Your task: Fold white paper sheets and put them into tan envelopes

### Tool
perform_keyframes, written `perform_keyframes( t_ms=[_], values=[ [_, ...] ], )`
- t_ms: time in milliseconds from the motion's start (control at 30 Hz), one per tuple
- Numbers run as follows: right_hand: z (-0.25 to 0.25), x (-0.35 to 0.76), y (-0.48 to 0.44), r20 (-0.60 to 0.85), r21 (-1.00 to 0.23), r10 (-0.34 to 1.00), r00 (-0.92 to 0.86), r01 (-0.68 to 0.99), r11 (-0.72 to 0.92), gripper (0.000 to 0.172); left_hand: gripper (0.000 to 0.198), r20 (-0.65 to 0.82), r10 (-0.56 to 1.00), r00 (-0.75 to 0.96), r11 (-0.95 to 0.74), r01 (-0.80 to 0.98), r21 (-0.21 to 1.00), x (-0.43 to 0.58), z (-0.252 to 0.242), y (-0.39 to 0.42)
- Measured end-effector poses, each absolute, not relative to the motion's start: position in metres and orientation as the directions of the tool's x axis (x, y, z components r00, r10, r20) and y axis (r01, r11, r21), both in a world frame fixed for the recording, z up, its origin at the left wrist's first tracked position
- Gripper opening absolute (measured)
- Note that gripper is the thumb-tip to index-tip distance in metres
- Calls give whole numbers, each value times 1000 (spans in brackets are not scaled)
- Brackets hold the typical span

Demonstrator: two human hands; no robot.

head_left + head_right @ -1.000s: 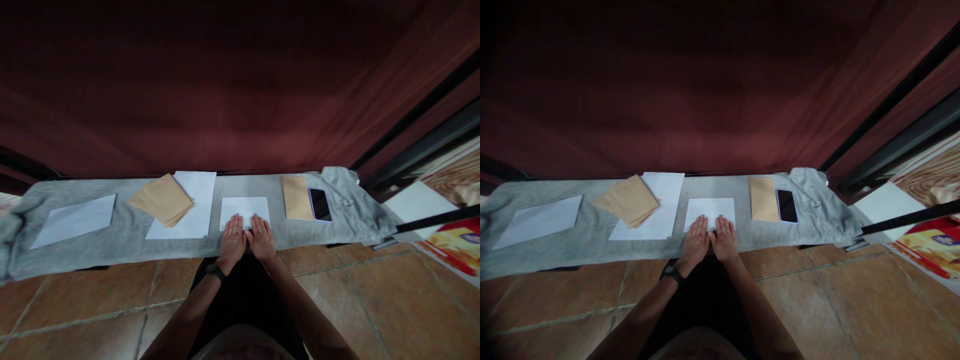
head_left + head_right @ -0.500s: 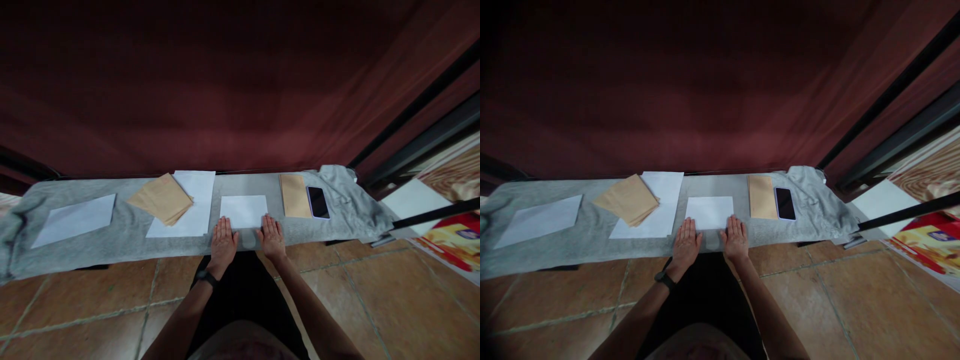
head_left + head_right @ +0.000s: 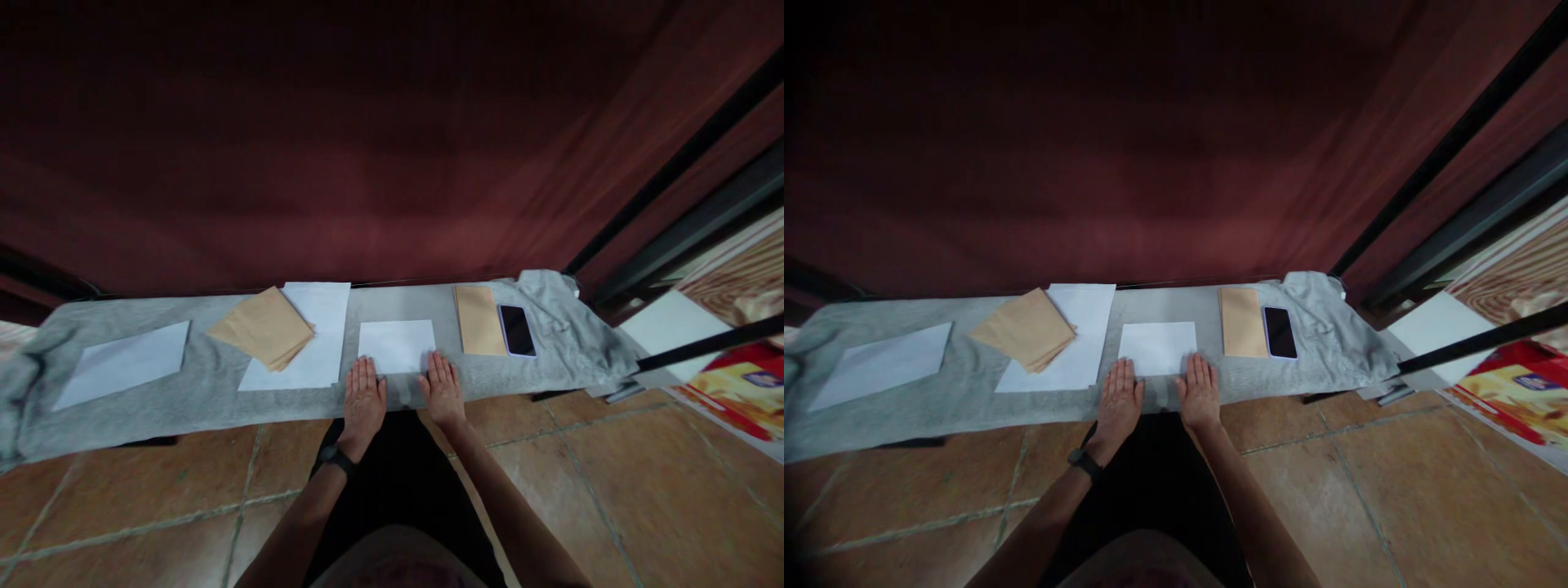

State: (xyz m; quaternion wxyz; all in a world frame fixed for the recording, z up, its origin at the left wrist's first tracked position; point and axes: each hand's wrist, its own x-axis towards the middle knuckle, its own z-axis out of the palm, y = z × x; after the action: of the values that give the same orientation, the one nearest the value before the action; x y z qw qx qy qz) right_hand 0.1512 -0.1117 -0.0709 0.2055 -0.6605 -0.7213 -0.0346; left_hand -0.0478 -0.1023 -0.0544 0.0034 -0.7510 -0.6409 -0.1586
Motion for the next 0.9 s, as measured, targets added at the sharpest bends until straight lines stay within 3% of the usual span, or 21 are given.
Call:
perform_keyframes(
  t_ms=[233,600,900],
  values=[
    [-68,125,-112,316,-258,927,-200,923,287,49,57,150,924,351,-374,910,177,-23,-54,-99],
    [-68,145,-120,324,-224,930,-174,941,254,52,59,166,950,265,-292,940,176,-34,-58,-93],
    [-65,143,-119,288,-210,942,-173,948,238,51,59,146,905,400,-423,879,219,-4,-60,-64]
  ],
)
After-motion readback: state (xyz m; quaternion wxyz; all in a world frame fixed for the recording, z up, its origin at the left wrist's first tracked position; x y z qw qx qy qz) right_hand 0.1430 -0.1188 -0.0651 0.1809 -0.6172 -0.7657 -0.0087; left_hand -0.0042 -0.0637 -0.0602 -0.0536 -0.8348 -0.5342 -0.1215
